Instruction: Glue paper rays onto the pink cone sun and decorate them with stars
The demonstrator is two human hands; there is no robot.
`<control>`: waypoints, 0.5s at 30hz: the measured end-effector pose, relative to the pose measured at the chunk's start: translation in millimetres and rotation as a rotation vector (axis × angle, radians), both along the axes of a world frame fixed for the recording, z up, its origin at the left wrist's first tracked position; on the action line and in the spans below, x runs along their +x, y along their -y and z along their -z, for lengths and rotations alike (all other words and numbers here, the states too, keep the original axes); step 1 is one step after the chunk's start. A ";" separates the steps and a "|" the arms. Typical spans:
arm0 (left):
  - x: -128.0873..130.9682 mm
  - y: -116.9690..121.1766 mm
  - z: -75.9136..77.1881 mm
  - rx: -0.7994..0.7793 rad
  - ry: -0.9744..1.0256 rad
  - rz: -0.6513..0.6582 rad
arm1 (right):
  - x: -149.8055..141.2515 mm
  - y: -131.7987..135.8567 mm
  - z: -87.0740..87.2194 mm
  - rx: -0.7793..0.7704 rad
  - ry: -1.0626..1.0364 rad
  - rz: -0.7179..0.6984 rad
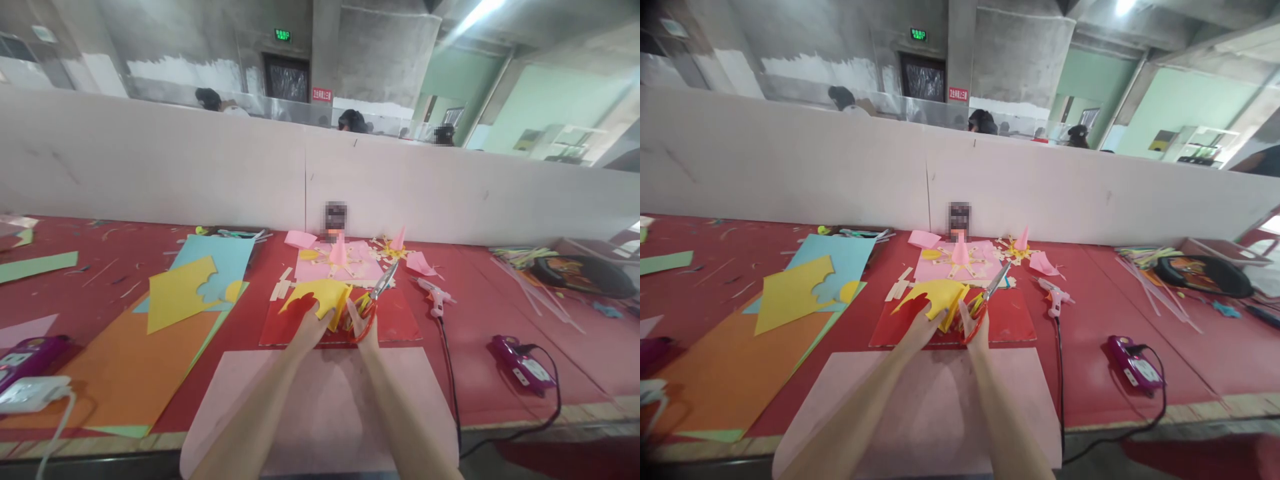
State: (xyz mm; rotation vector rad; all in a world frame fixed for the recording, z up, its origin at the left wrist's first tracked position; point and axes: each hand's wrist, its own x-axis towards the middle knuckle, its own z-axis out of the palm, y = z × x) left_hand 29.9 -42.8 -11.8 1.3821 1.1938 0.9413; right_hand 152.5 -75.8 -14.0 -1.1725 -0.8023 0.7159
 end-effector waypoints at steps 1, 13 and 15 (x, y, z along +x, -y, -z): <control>0.0 0.8 0.7 -0.007 -0.007 0.009 | 1.8 -1.0 0.7 -0.014 0.008 -0.007; 2.9 10.1 -1.4 -0.077 0.037 0.047 | 10.4 -3.3 8.0 -0.038 0.144 0.096; 3.1 12.8 -6.6 -0.108 0.038 0.041 | 12.6 -4.5 11.6 -0.025 0.117 0.083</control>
